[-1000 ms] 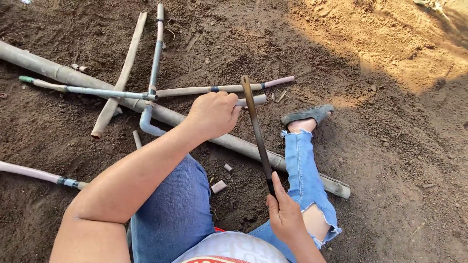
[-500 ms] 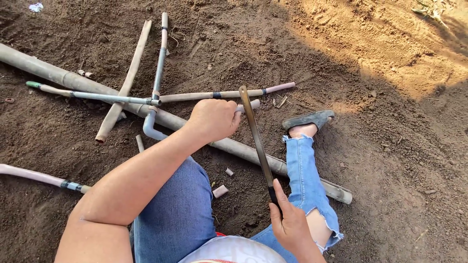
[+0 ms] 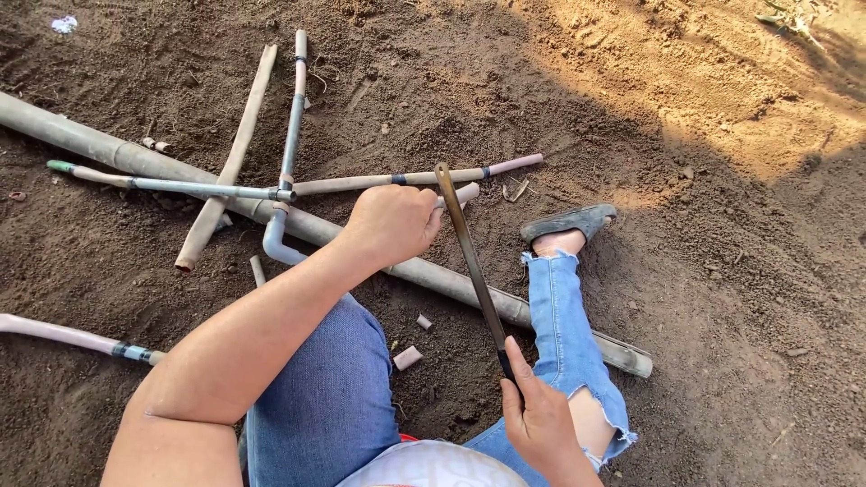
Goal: A person is sawing a PVC pipe using a handheld hacksaw blade while sitting on the ground.
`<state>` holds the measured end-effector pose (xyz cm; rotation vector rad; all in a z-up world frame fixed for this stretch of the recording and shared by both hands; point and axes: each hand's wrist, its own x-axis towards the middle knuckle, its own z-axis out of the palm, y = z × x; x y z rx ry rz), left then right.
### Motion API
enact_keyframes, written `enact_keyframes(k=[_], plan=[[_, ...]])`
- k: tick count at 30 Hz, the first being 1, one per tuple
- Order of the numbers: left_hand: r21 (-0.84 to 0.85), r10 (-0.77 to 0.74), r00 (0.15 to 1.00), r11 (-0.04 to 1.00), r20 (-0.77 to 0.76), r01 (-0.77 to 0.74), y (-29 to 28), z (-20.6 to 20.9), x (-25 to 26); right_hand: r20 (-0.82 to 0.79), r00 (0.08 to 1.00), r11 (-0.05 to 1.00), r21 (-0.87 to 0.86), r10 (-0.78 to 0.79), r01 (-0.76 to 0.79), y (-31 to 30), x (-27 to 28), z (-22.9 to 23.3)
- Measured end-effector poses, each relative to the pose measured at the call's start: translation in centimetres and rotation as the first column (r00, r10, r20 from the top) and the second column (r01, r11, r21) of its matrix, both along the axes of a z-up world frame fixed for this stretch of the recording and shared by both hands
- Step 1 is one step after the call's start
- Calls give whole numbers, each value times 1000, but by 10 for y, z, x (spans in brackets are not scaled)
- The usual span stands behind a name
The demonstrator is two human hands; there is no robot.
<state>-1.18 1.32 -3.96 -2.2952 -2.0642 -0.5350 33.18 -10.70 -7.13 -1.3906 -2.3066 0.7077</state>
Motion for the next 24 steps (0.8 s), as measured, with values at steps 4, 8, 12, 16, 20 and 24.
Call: enact_keyframes(k=[4, 8, 12, 16, 20, 24], plan=[[-16, -12, 1000, 1000, 0, 12, -1, 2, 2, 19, 1000, 999, -22, -25, 25, 1, -2, 4], [-51, -101, 988, 994, -119, 96, -1, 1, 17, 11, 999, 999, 15, -46, 46, 9, -20, 20], [36, -54, 999, 998, -1, 54, -2, -4, 17, 27, 999, 999, 28, -34, 33, 21, -29, 25], [99, 17, 1000, 995, 13, -18, 2, -11, 0, 54, 999, 1000, 21, -8, 7, 14, -28, 24], [7, -193, 975, 981, -112, 195, -4, 3, 24, 66, 997, 999, -7, -51, 51, 22, -34, 27], [-60, -201, 979, 978, -27, 199, 1, 9, 29, 3, 998, 996, 70, -58, 58, 34, -48, 38]])
